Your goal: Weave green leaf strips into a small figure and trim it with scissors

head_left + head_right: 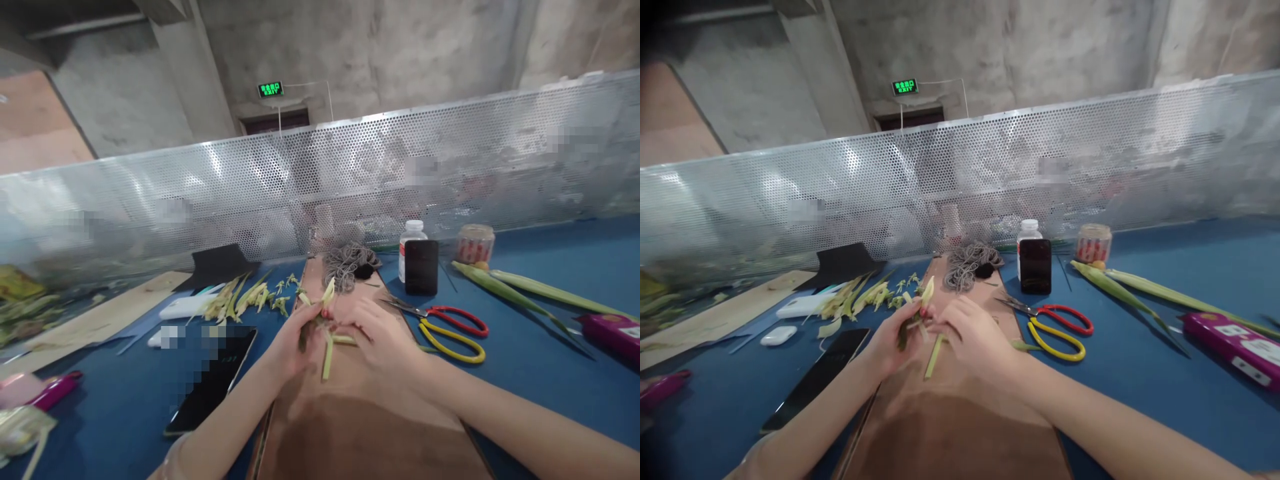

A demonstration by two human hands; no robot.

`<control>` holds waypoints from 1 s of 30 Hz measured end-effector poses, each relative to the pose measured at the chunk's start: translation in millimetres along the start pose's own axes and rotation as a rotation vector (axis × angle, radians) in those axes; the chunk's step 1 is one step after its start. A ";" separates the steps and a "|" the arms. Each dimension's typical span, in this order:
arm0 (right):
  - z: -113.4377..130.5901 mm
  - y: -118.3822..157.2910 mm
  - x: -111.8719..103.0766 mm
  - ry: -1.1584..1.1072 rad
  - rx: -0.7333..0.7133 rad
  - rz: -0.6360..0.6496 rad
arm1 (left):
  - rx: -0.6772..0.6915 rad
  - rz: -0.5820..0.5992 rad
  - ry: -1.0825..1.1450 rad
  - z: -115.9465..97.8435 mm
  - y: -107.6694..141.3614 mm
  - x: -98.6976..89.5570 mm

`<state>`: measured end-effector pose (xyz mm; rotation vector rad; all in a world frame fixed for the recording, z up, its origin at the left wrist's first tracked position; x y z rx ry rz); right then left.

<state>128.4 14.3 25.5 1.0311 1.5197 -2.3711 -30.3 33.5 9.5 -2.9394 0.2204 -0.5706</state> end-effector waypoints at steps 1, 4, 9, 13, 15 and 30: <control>0.2 -1.9 -3.0 -0.084 0.091 -0.019 | -0.012 -0.004 -0.006 1.2 -1.8 -0.3; -2.4 -7.2 -12.2 -0.292 0.390 -0.130 | 0.063 0.009 -0.249 3.5 -2.5 0.8; -7.1 -15.2 -26.5 -0.157 0.444 -0.355 | 0.306 -0.013 -0.824 5.0 11.2 11.0; -3.2 -16.3 -28.2 0.143 0.164 -0.261 | 0.438 -0.009 -1.026 5.2 19.8 15.9; 0.6 -13.2 -24.2 0.247 0.071 -0.116 | 0.467 -0.010 -1.058 5.1 20.7 15.4; 3.5 -1.9 -10.5 0.141 0.059 0.179 | 0.252 -0.030 -0.762 3.4 19.1 16.8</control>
Point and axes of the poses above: each hand's wrist, its own y-axis away from the middle knuckle, its own x-axis out of the palm, z = x × y, the point moved 1 cm from there along -y, towards the middle knuckle
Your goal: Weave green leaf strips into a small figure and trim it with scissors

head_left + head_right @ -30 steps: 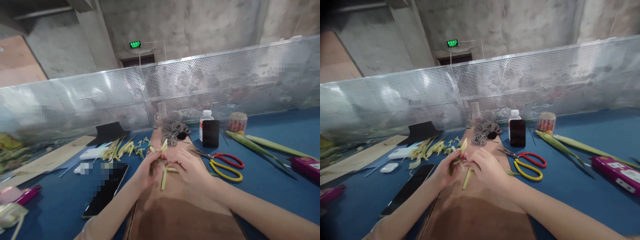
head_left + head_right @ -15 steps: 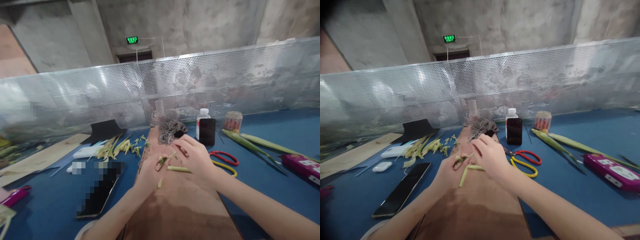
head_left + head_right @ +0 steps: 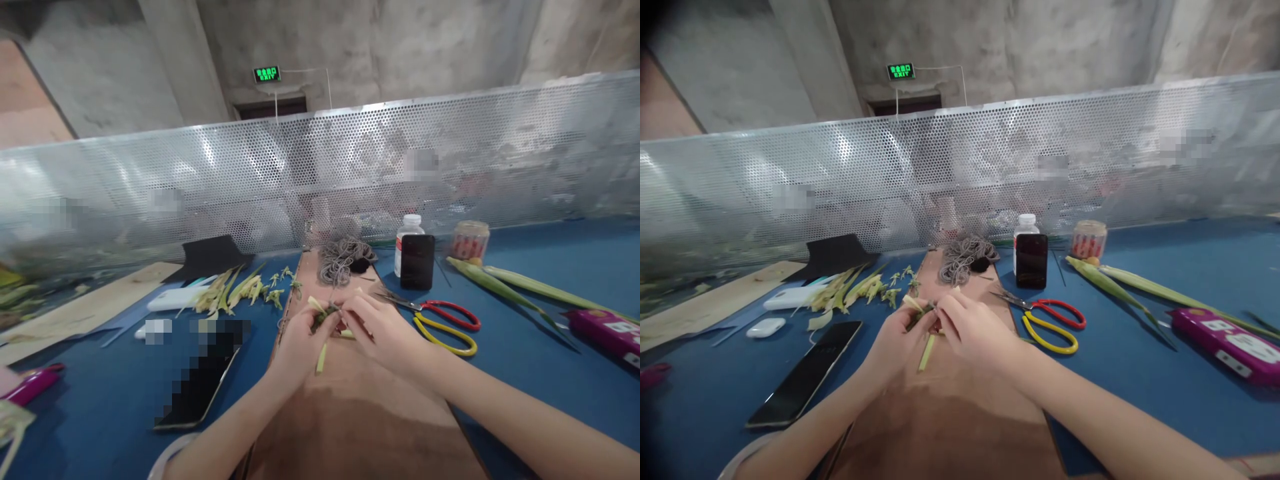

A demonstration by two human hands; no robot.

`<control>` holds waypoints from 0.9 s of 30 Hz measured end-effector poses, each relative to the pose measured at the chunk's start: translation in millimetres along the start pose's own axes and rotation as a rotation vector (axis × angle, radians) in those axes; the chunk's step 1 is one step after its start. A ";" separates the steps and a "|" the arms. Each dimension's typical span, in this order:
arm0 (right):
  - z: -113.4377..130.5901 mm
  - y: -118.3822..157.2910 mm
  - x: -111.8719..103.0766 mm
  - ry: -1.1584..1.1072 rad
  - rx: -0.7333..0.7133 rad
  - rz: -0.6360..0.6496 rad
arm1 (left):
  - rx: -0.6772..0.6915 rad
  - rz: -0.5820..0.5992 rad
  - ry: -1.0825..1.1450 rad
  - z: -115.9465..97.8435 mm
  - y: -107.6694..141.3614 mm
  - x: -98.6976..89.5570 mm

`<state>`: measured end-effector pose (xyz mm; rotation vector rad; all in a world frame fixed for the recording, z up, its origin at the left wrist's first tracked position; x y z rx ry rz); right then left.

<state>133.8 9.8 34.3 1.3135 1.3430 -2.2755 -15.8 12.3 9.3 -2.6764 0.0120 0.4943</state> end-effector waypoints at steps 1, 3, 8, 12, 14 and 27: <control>0.7 0.1 0.1 -0.014 -0.004 -0.007 | 0.005 -0.016 0.003 0.2 1.0 0.4; 1.7 0.3 0.2 -0.042 -0.010 -0.024 | 0.021 -0.038 0.021 0.0 2.8 1.2; 2.5 -0.8 -0.8 -0.068 -0.015 -0.044 | -0.004 -0.048 0.089 -1.1 4.3 2.5; 3.9 -2.6 -1.7 -0.072 -0.058 -0.029 | -0.041 -0.042 0.192 0.4 4.4 4.0; 5.6 -3.0 -1.7 -0.065 -0.088 -0.032 | -0.042 -0.049 0.255 -0.1 5.4 5.2; 8.1 -1.5 1.1 -0.089 -0.118 -0.088 | -0.095 -0.086 0.563 -7.3 8.4 9.7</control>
Point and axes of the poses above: each hand's wrist, its own y-axis away from the middle knuckle, its own x-axis out of the palm, z = x × y, the point moved 1 cm from there along -y, towards the middle knuckle
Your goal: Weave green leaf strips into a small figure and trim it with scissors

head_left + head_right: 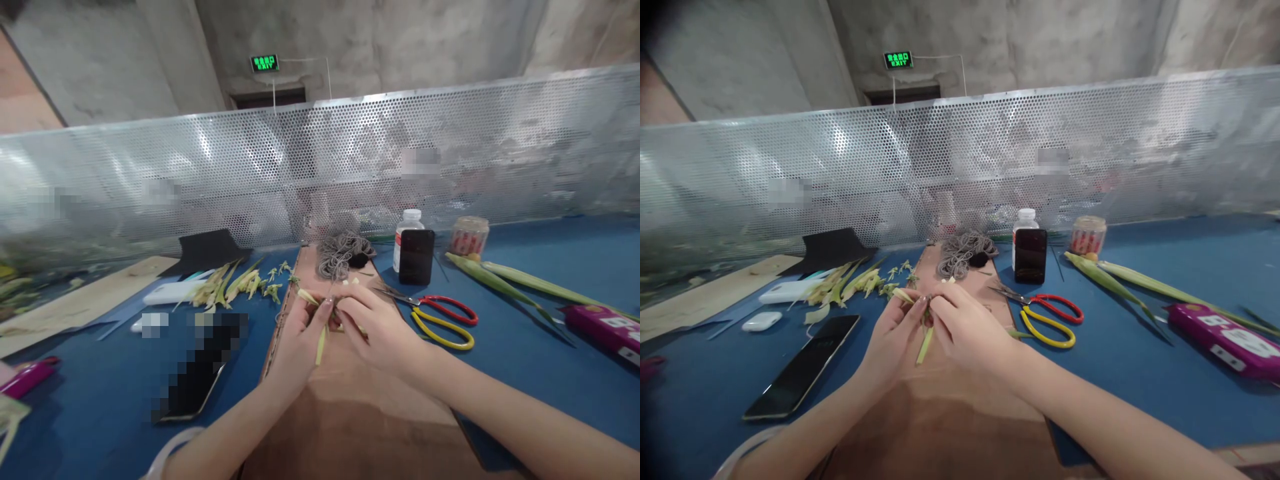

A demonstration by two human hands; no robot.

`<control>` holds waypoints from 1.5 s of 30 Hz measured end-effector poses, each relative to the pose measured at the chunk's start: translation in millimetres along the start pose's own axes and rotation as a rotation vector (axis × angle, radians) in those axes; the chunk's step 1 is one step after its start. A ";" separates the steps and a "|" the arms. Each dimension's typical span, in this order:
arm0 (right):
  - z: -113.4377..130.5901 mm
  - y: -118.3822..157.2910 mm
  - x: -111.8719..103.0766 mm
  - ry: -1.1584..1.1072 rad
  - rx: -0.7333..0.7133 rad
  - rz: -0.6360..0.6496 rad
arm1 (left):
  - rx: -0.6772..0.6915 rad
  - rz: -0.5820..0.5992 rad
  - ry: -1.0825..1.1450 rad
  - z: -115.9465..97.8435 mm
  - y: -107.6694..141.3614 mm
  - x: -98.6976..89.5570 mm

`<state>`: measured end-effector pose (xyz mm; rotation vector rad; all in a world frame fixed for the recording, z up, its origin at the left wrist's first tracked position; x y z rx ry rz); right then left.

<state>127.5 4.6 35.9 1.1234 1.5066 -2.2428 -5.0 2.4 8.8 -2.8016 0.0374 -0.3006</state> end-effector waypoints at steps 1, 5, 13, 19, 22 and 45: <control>0.0 -0.1 0.0 -0.002 0.000 -0.002 | -0.002 0.002 0.012 0.0 -0.1 -0.2; 1.3 -1.5 -0.4 -0.020 0.007 -0.015 | 0.014 0.037 0.017 -0.2 -0.3 -0.8; 2.2 -2.7 -1.8 -0.013 0.029 -0.020 | 0.064 0.012 -0.080 0.2 -2.7 -4.0; 0.0 -1.6 -1.7 -0.007 0.005 -0.010 | 0.022 -0.015 -0.031 2.9 -4.6 -2.7; -1.2 -1.7 -3.9 -0.005 -0.022 0.017 | -0.013 -0.012 0.030 3.7 -5.2 -0.6; -4.1 -4.3 -24.1 0.021 -0.102 0.194 | -0.332 0.239 0.195 -9.9 -10.9 -4.2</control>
Point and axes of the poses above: each hand's wrist, its own y-axis away from the middle knuckle, its own x-axis out of the palm, z = x × y, the point moved 1 cm from there along -y, towards the middle knuckle
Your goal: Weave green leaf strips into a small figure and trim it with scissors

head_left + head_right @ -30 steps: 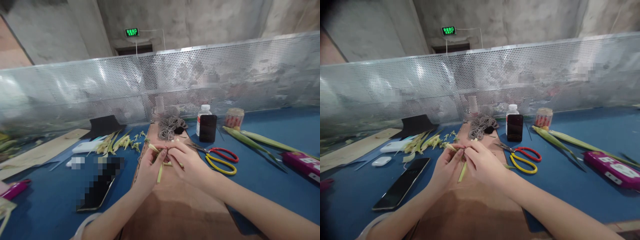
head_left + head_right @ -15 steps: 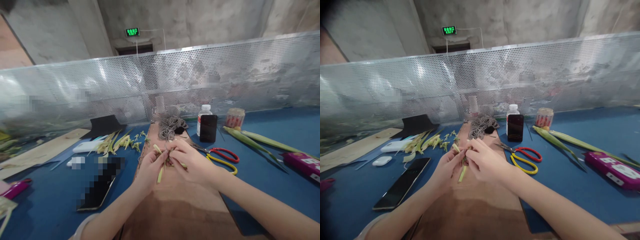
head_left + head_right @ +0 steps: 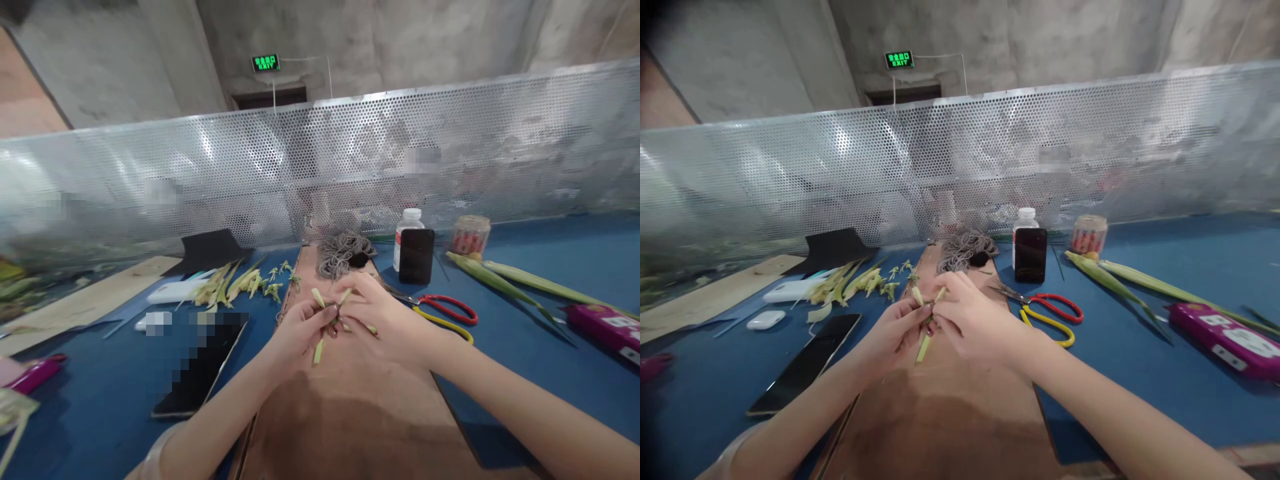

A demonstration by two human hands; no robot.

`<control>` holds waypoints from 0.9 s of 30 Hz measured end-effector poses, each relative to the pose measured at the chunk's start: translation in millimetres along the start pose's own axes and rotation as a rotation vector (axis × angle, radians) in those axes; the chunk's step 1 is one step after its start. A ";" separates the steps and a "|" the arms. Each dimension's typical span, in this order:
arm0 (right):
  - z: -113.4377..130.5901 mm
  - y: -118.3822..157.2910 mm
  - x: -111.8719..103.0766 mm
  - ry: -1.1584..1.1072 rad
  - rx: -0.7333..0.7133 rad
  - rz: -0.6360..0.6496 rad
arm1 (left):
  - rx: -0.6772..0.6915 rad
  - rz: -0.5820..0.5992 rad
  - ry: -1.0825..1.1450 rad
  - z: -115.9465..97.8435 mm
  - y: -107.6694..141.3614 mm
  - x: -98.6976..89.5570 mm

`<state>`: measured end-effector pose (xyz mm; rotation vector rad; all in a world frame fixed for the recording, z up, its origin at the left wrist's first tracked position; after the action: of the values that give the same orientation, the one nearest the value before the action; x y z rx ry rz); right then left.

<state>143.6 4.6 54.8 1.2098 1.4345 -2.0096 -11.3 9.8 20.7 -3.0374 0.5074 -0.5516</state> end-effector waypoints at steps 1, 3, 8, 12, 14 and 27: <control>-0.2 0.3 1.2 0.052 0.004 -0.021 | 0.023 -0.013 0.010 0.5 -1.0 -1.7; -0.4 1.2 5.7 0.158 0.039 -0.086 | 0.072 -0.032 0.040 1.2 -3.1 -5.0; -0.4 2.7 20.5 0.188 0.132 -0.261 | 0.090 -0.020 0.145 0.1 -4.0 -9.3; -2.5 1.1 20.9 0.075 0.220 -0.341 | 0.073 0.072 0.169 -1.1 -0.1 -9.1; -2.3 0.2 18.4 0.041 0.249 -0.339 | 0.078 0.114 0.159 -0.5 1.0 -9.8; 3.3 -1.4 15.3 -0.136 0.119 -0.236 | 0.044 0.176 0.270 6.7 -3.2 -15.5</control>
<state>132.7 4.7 43.4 0.9643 1.4670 -2.3164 -21.7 17.5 9.3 -2.8520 0.7500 -0.9530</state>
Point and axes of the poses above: each hand's wrist, its own y-axis away from the middle knuckle, its own x-axis out of the palm, z = x × y, the point moved 1 cm from there along -y, towards the middle knuckle
